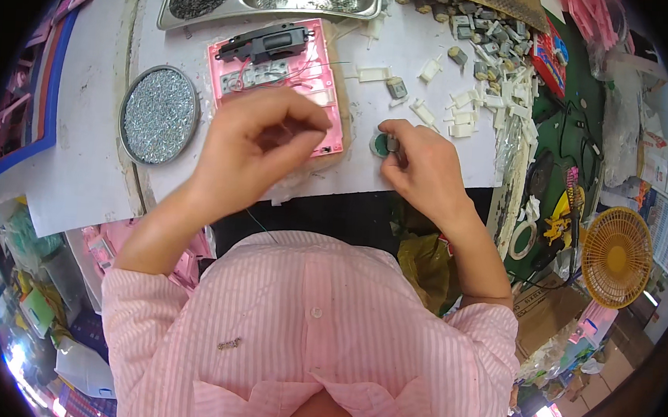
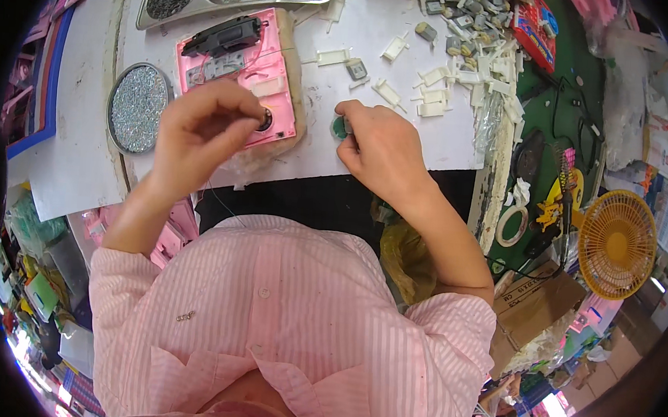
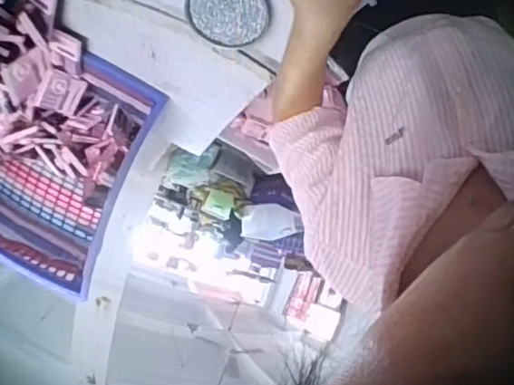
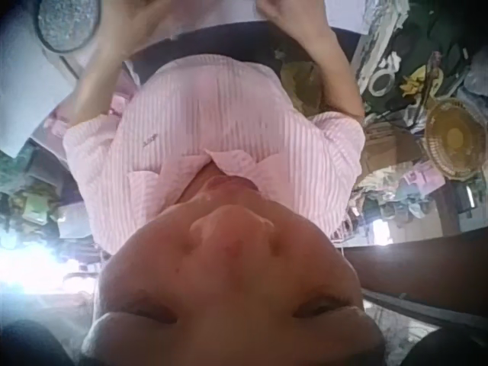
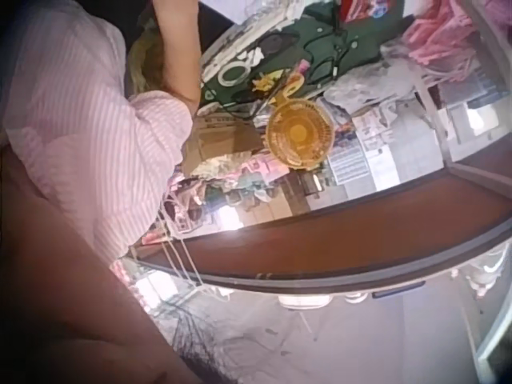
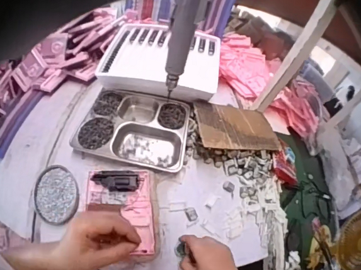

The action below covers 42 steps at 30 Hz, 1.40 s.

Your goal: Assembling internal components and soldering wires inside a pink toy electronic device at a factory workbench.

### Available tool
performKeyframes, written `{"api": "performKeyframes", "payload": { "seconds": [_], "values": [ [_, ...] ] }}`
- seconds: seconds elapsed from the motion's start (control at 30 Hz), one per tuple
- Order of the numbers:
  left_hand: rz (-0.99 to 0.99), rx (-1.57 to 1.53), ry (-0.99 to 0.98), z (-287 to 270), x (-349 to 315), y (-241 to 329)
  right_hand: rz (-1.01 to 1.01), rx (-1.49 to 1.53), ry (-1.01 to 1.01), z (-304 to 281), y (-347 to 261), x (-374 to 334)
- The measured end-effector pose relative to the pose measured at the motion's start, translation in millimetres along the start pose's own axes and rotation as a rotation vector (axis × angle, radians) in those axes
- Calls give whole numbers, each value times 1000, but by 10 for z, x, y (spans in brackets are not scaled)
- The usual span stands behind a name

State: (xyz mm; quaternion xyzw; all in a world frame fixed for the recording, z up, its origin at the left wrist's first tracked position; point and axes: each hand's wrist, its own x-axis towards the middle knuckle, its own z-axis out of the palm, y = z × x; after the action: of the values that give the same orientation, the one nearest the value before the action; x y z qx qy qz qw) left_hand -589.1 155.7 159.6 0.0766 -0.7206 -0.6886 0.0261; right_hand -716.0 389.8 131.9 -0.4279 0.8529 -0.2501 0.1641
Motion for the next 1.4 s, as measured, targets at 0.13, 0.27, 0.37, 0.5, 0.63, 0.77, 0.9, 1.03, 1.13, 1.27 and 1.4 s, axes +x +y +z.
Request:
{"api": "performKeyframes", "payload": {
  "seconds": [0.13, 0.27, 0.37, 0.5, 0.63, 0.77, 0.9, 1.03, 1.13, 1.27, 1.4],
  "values": [
    [57, -32, 18, 59, -212, -106, -8, -80, 0, 54, -25, 25],
    [26, -47, 76, 143, -311, -214, 248, 404, -102, -129, -157, 51],
    [40, -23, 98, 196, -344, -247, 130, 962, 73, -63, -331, 7],
    [64, -52, 118, 220, -351, -286, 197, 1338, -122, 120, -473, 38],
    [61, -52, 108, 205, -354, -275, 212, 1388, -176, 179, -474, 86],
    [43, -64, 99, 198, -361, -273, 223, 1315, -193, 159, -464, 90],
    [54, -116, 133, 220, -372, -288, -161, 693, 37, 243, -438, 69],
    [455, 254, 192, 160, -351, -403, -191, 628, 181, 145, -560, 142],
    [673, 375, 271, 168, -331, -465, -102, 785, 26, 69, -500, 142],
    [551, 225, 258, 127, -356, -356, -405, 522, 117, 93, -516, 176],
    [460, 50, 187, 90, -376, -399, -481, 566, 113, 116, -507, 196]
  ]
}}
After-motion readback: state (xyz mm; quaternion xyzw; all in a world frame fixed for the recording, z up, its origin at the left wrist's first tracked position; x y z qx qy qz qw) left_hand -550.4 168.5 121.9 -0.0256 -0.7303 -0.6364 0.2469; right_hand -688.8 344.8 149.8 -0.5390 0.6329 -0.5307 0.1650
